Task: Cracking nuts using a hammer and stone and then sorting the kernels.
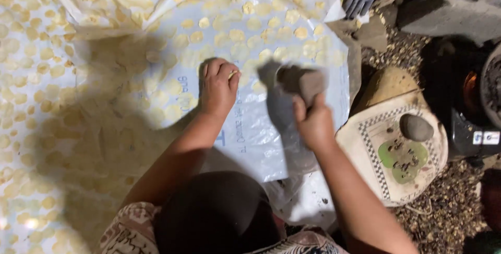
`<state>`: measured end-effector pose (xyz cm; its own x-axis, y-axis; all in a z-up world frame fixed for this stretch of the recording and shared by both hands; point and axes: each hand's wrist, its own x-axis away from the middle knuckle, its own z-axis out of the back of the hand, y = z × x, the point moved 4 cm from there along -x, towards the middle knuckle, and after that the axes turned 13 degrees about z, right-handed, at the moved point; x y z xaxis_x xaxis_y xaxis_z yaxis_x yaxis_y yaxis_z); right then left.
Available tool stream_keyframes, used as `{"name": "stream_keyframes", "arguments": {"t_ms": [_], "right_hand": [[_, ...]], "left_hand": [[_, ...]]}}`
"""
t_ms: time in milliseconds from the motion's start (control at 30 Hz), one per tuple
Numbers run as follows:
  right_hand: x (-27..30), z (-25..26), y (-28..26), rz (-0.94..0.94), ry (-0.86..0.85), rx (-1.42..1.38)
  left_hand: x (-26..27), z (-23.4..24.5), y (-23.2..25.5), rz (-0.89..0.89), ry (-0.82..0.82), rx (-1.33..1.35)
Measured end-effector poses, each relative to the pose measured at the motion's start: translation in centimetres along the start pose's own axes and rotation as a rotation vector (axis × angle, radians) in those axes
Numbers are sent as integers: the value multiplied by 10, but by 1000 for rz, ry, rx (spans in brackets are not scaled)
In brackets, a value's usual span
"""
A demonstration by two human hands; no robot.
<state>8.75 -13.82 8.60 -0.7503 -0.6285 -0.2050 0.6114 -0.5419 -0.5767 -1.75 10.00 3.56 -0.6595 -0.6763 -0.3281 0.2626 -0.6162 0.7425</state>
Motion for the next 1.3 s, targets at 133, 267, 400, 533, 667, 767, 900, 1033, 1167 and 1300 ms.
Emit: {"name": "stream_keyframes", "arguments": {"t_ms": [133,267,400,533,667,767,900,1033,1167,1300], "right_hand": [[-7,-25,18,11,-73,17],[-21,29,-29,-230,-163,-155],[18,67,-51,-170,-18,-273],[42,27,-32,192,139,-249],[44,-40,-9,65,-79,66],[34,-55,12,-48,-190,139],[15,-16,-5,-28,-191,37],[6,42,-56,-175,-138,-138],[28,90,-74,-48,58,-415],[50,41,-47,280,218,-623]], "left_hand": [[3,-1,22,-73,46,-84],[30,-23,48,-166,-87,-58],[48,-42,44,-148,-144,-20],[37,-30,40,-164,-125,-63],[21,23,26,-177,13,-159],[6,26,-1,-80,16,-66],[10,15,-14,-65,0,-54],[27,12,3,-167,-20,-84],[58,-23,19,-229,-125,-51],[58,-24,15,-162,-195,-41]]}}
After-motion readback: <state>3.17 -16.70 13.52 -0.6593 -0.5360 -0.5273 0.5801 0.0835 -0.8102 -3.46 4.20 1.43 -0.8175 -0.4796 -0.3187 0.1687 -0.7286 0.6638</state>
